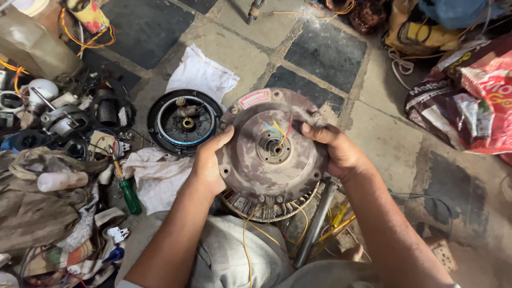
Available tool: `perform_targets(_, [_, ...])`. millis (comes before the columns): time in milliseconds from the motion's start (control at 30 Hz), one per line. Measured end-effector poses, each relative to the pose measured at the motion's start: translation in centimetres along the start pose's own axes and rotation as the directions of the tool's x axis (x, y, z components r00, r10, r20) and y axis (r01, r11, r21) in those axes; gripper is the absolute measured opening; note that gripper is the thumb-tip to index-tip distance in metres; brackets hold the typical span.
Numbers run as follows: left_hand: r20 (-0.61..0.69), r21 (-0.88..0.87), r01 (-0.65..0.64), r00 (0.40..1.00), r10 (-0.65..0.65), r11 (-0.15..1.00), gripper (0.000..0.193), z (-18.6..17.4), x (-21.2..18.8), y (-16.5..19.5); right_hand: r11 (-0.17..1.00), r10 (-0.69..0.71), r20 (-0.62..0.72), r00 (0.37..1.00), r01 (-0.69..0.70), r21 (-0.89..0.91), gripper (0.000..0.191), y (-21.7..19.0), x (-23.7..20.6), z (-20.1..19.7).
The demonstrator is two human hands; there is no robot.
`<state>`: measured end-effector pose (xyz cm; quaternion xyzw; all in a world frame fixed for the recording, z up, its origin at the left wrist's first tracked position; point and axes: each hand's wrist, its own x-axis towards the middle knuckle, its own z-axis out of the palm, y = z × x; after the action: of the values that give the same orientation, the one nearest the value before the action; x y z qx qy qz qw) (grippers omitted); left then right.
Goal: The person disassembles an electric motor by using a hammer to remove a metal cover, then uses a screwdriver to adjust internal wiring. The person removes the rotor assembly and places the cover aside.
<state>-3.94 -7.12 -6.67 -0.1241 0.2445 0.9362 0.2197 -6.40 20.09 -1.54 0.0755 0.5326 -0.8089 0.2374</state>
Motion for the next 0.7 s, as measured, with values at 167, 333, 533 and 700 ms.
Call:
perform_targets(167, [-0.056, 0.106, 0.049, 0.997, -0.043, 0.993, 0.045, -1.0, -0.6, -0.1, 0.969, 0.187, -0.068, 0.98, -0.173, 0.177, 0.044, 0.8, -1.0, 2.1])
perform_targets(333, [-0.07, 0.039, 0.043, 0.997, -0.041, 0.998, 0.04, -2.5, -1.6, 0.4, 0.977, 0.188, -0.082, 0.979, -0.177, 0.122, 0.04, 1.6, -1.4, 4.5])
perform_targets(533, [-0.105, -0.008, -0.032, 0.994, 0.031, 0.999, 0.036, -3.5, -2.6, 0.5, 0.969, 0.229, -0.069, 0.971, -0.221, 0.109, 0.036, 2.4, -0.7, 7.2])
perform_targets(700, [-0.227, 0.03, -0.077, 0.971, 0.081, 0.997, 0.044, -2.6, -2.5, 0.1, 0.987, -0.131, -0.333, 0.934, 0.092, -0.131, 0.039, 2.5, -1.0, 7.2])
